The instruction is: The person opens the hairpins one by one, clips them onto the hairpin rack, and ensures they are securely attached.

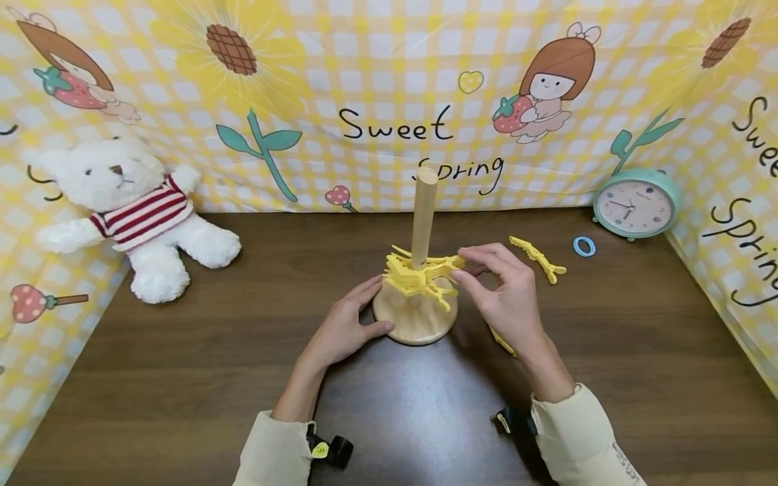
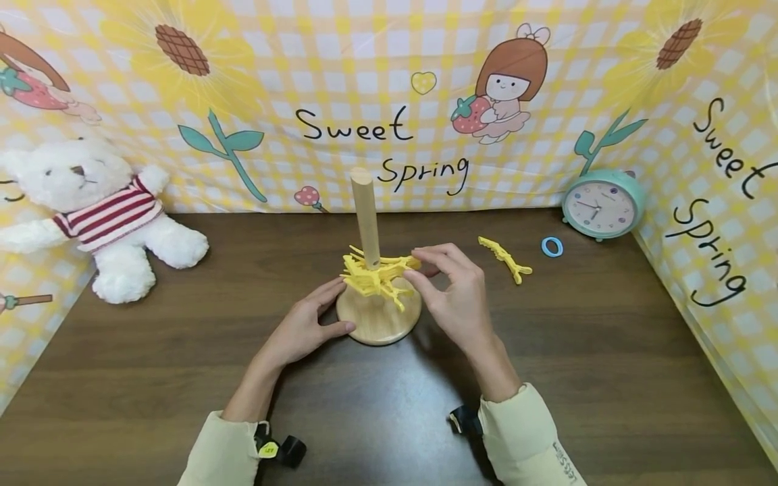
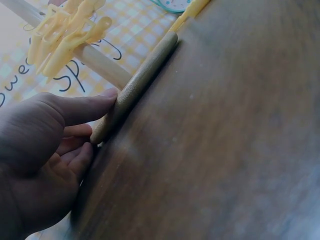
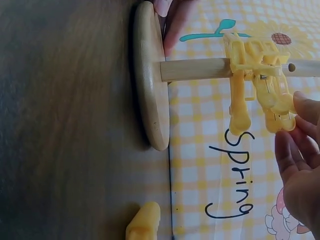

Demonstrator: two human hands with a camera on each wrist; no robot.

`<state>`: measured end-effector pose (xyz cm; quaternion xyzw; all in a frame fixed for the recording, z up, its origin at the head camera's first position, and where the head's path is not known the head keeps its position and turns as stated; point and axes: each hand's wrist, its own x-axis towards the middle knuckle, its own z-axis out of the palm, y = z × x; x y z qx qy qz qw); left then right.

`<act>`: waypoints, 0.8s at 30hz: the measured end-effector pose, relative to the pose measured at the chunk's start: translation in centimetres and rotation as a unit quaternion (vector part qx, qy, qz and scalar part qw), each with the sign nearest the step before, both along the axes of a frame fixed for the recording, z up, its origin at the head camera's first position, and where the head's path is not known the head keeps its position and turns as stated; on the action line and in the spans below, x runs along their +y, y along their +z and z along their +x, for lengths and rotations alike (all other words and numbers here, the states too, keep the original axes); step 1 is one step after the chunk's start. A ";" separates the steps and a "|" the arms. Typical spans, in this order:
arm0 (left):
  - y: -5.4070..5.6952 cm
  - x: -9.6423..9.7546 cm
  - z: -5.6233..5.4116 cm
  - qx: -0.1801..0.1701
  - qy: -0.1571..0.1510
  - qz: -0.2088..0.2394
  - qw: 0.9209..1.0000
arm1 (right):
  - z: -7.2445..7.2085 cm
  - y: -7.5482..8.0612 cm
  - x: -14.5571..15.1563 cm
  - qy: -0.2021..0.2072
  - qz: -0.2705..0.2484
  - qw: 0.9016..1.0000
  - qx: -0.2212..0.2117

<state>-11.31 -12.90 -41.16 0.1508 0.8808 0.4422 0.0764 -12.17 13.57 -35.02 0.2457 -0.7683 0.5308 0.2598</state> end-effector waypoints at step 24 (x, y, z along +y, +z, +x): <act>-0.2 0.0 -0.1 -0.001 -0.005 0.006 1.000 | 0.7 -0.6 3.3 0.006 0.024 0.994 -0.104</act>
